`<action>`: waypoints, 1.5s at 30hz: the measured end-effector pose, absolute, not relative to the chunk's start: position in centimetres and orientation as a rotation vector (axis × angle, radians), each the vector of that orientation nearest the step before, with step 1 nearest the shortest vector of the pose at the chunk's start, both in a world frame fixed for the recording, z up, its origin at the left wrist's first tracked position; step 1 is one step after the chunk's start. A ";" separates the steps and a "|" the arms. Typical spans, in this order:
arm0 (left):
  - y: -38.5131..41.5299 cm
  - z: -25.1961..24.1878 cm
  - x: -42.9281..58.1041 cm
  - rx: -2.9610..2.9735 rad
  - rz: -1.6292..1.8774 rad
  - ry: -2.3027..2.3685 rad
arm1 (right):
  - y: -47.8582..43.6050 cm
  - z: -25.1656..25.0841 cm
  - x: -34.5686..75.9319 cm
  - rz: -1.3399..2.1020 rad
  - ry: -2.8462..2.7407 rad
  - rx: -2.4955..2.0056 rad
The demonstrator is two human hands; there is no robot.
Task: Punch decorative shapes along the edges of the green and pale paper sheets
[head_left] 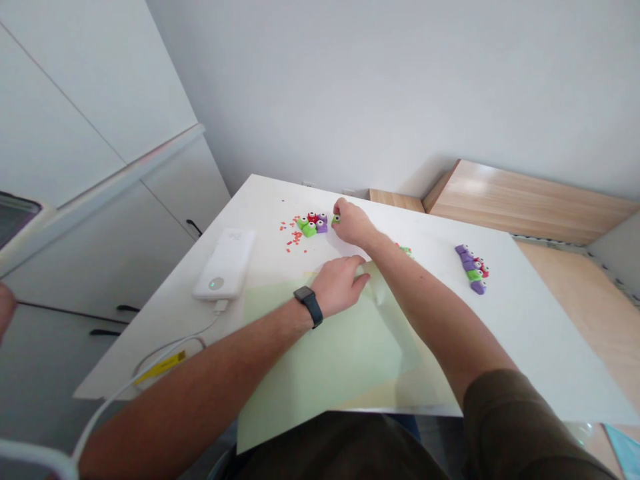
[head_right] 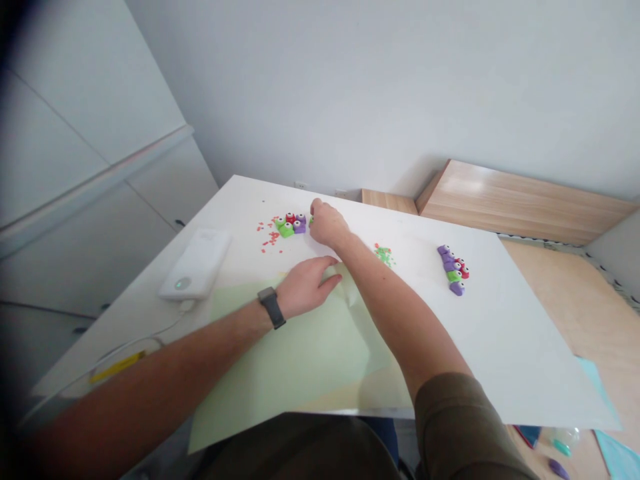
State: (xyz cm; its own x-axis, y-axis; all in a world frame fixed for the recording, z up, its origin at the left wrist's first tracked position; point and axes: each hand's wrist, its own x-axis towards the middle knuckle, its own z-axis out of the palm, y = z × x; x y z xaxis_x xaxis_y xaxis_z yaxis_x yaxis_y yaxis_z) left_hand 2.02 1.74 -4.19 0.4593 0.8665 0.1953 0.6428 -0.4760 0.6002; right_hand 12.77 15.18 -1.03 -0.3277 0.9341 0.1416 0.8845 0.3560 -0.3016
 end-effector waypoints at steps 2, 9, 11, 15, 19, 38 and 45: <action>1.7 -4.1 2.0 2.267 0.679 1.259 | 14.9 -0.5 13.2 0.232 -2.306 -1.592; 1.7 -3.8 2.1 2.255 0.691 1.253 | 12.8 1.5 16.7 0.219 -2.143 -1.485; 1.7 -3.8 2.1 2.247 0.694 1.260 | 11.6 2.0 18.1 0.234 -2.069 -1.484; 1.7 -3.9 2.1 2.233 0.704 1.268 | 8.7 2.5 21.5 0.450 -1.890 -1.493; 1.8 -3.9 2.0 2.222 0.710 1.280 | 5.7 1.6 24.8 0.780 -1.730 -1.460; 1.7 -3.5 1.8 2.158 0.716 1.334 | -0.8 -1.8 29.4 1.286 -1.496 -1.267; 1.7 -3.3 1.8 2.141 0.727 1.337 | -1.0 -1.6 29.1 1.344 -1.465 -1.269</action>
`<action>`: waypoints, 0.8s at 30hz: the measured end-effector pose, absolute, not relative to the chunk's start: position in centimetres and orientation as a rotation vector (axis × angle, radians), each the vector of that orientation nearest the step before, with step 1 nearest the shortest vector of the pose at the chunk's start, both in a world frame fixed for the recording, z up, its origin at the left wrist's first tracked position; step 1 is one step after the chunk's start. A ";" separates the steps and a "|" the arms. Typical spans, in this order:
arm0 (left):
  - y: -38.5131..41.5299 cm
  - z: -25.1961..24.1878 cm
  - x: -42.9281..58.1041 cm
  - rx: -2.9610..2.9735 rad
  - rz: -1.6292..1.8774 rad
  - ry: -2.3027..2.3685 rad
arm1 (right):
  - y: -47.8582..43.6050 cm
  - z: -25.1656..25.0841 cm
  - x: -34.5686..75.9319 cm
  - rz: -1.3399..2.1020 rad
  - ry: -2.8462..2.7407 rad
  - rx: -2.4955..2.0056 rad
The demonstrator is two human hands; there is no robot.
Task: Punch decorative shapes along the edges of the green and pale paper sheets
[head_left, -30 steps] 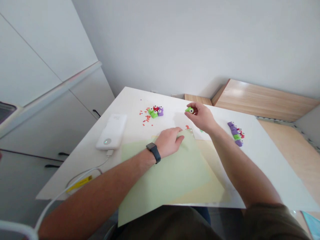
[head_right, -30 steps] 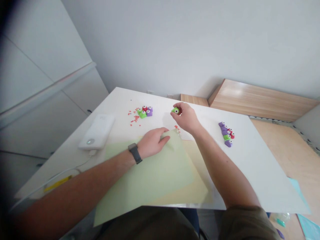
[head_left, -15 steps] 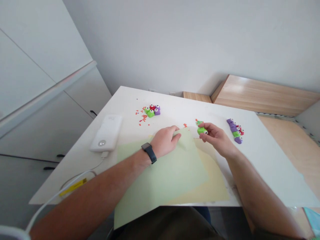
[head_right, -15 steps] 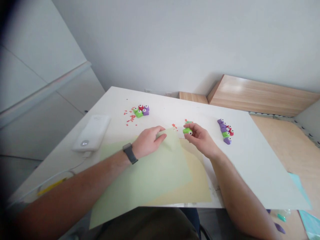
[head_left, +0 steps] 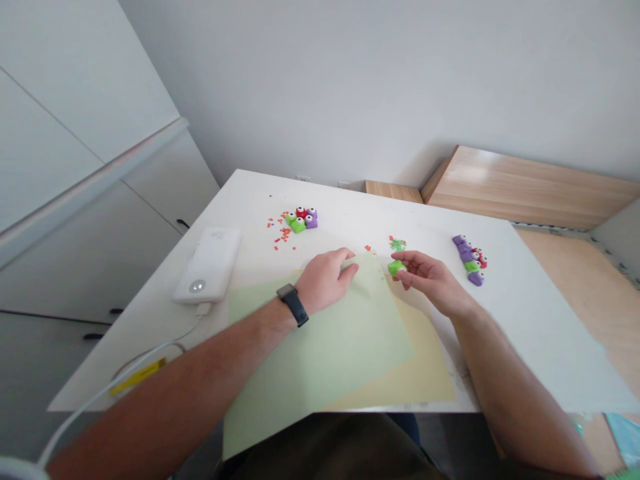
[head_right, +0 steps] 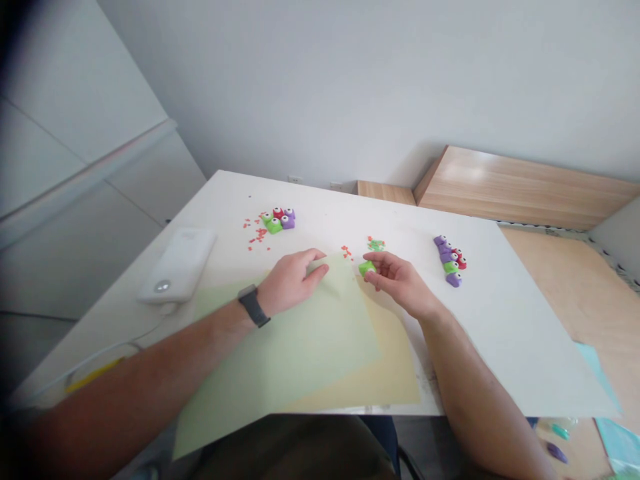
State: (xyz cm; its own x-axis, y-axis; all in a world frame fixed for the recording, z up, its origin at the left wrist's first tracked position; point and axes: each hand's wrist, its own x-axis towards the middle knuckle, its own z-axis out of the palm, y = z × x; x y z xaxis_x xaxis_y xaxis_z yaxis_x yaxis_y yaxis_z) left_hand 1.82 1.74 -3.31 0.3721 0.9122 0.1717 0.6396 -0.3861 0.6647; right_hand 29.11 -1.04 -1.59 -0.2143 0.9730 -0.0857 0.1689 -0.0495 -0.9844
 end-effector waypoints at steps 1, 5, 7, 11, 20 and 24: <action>1.8 -3.3 1.8 2.140 0.731 1.338 | -1.1 -1.6 29.1 1.345 -1.463 -1.267; 1.7 -3.4 1.8 2.143 0.743 1.338 | -1.1 -1.6 29.2 1.370 -1.449 -1.276; 1.7 -3.4 1.8 2.146 0.747 1.336 | -1.1 -1.6 29.2 1.390 -1.440 -1.274; 1.7 -3.3 1.8 2.147 0.751 1.336 | -1.2 -1.1 29.4 1.363 -1.448 -1.261; 1.9 -3.2 1.6 2.147 0.777 1.329 | -2.1 1.0 29.3 1.265 -1.467 -1.383; 1.9 -3.2 1.5 2.148 0.782 1.331 | -2.1 0.3 28.6 1.350 -1.379 -1.367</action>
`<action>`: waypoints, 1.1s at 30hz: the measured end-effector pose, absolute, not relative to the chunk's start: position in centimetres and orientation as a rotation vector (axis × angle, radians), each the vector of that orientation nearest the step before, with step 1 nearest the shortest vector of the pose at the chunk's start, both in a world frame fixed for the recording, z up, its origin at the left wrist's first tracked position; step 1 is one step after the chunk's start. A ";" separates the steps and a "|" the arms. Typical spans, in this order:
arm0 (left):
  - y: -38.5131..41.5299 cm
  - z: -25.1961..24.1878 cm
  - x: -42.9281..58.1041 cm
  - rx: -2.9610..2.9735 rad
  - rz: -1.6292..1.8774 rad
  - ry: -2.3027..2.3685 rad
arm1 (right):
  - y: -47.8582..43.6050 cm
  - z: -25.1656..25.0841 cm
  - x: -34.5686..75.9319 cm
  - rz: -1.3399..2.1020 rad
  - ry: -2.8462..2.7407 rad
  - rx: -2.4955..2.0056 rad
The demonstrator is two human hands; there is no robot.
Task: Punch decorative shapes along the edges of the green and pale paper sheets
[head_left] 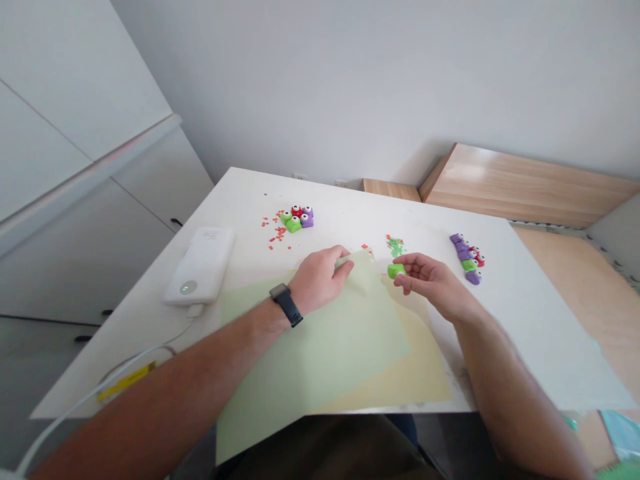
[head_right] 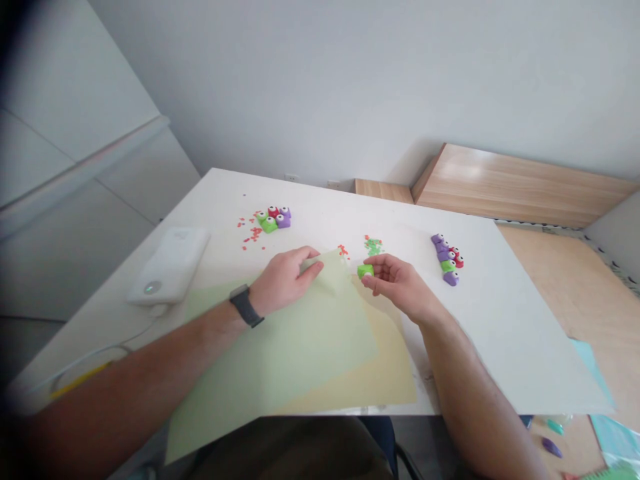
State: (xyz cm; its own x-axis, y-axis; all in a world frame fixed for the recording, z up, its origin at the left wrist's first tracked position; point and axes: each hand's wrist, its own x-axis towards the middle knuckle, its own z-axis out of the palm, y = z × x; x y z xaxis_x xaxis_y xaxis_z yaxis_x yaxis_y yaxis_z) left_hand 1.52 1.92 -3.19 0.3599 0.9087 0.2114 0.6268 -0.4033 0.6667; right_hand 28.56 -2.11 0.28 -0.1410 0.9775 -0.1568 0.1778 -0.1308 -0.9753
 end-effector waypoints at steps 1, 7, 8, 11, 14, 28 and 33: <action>1.9 -3.2 1.5 2.148 0.784 1.334 | -2.1 0.1 28.5 1.370 -1.367 -1.362; 1.9 -3.1 1.4 2.152 0.796 1.337 | -2.2 -0.4 28.4 1.395 -1.374 -1.367; 1.9 -3.1 1.4 2.153 0.798 1.340 | -2.2 -0.4 28.4 1.398 -1.383 -1.364; 2.0 -3.2 1.4 2.154 0.802 1.355 | -2.2 -0.5 28.3 1.408 -1.402 -1.365; 2.1 -3.2 1.4 2.165 0.814 1.352 | -2.2 -0.5 28.2 1.435 -1.406 -1.379; 2.0 -2.9 1.5 2.153 0.818 1.364 | -2.3 0.0 28.4 1.486 -1.462 -1.350; 2.0 -3.0 1.5 2.167 0.816 1.354 | -2.4 -0.1 28.5 1.477 -1.476 -1.346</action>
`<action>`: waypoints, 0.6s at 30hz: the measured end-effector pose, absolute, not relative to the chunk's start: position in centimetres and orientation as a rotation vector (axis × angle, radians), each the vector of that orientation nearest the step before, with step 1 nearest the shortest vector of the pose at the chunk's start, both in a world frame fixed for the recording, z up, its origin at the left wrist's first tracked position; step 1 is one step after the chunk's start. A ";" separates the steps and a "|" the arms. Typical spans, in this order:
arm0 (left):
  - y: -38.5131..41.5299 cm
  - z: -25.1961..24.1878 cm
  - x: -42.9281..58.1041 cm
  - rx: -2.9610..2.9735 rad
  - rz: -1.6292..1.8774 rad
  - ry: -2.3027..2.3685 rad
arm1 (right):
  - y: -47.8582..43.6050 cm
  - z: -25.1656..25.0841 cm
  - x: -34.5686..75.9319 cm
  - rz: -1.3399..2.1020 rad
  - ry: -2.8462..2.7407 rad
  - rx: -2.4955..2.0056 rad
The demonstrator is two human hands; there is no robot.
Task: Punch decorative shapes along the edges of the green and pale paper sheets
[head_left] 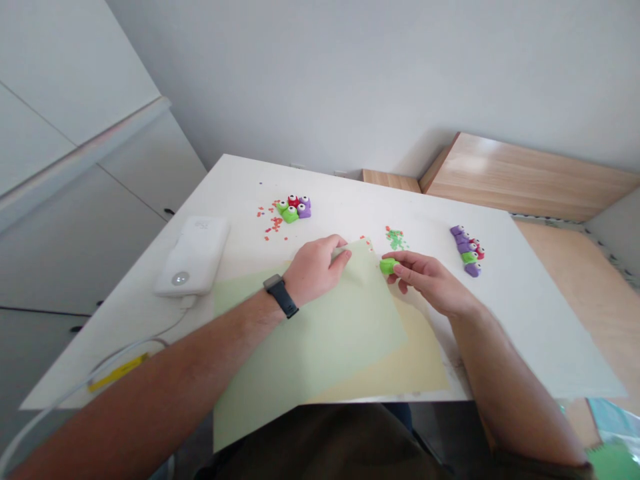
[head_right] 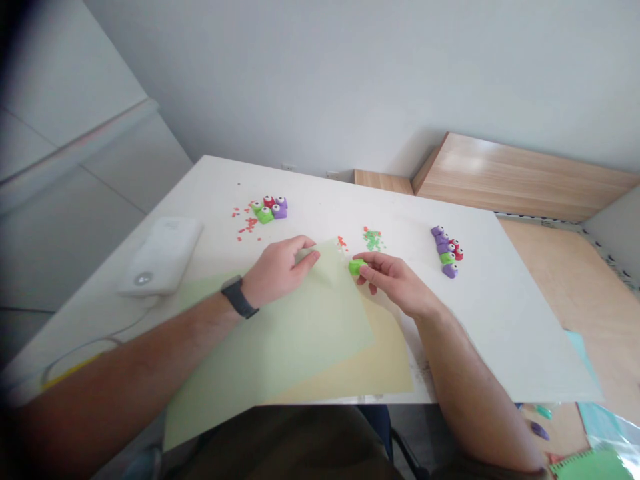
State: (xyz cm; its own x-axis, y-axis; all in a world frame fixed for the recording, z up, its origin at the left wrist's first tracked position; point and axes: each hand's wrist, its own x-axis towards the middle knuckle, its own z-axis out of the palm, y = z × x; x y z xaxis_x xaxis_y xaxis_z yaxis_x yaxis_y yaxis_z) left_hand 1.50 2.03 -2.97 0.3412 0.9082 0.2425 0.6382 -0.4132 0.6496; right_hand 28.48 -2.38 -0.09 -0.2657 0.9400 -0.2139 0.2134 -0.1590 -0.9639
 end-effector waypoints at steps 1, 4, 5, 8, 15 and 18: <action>2.0 -3.0 1.5 2.169 0.820 1.353 | -2.4 -0.1 28.5 1.472 -1.484 -1.350; 2.1 -3.2 1.5 2.171 0.818 1.357 | -2.4 -0.1 28.5 1.467 -1.498 -1.350; 2.1 -3.2 1.5 2.171 0.815 1.361 | -2.4 -0.2 28.6 1.466 -1.495 -1.348; 2.1 -3.3 1.5 2.172 0.809 1.371 | -2.4 -0.3 28.7 1.464 -1.479 -1.341; 2.1 -3.1 1.4 2.178 0.782 1.385 | -2.4 -0.4 29.0 1.466 -1.482 -1.317; 2.0 -3.0 1.4 2.181 0.784 1.376 | -2.4 -0.5 28.9 1.459 -1.486 -1.328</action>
State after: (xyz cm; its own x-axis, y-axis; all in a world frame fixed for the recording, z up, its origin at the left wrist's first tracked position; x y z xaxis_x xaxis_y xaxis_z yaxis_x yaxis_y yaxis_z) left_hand 1.45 2.04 -3.04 0.3430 0.9113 0.2275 0.6603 -0.4062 0.6316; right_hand 28.95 -2.36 -0.52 -0.2671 0.9445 -0.1914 0.2089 -0.1372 -0.9683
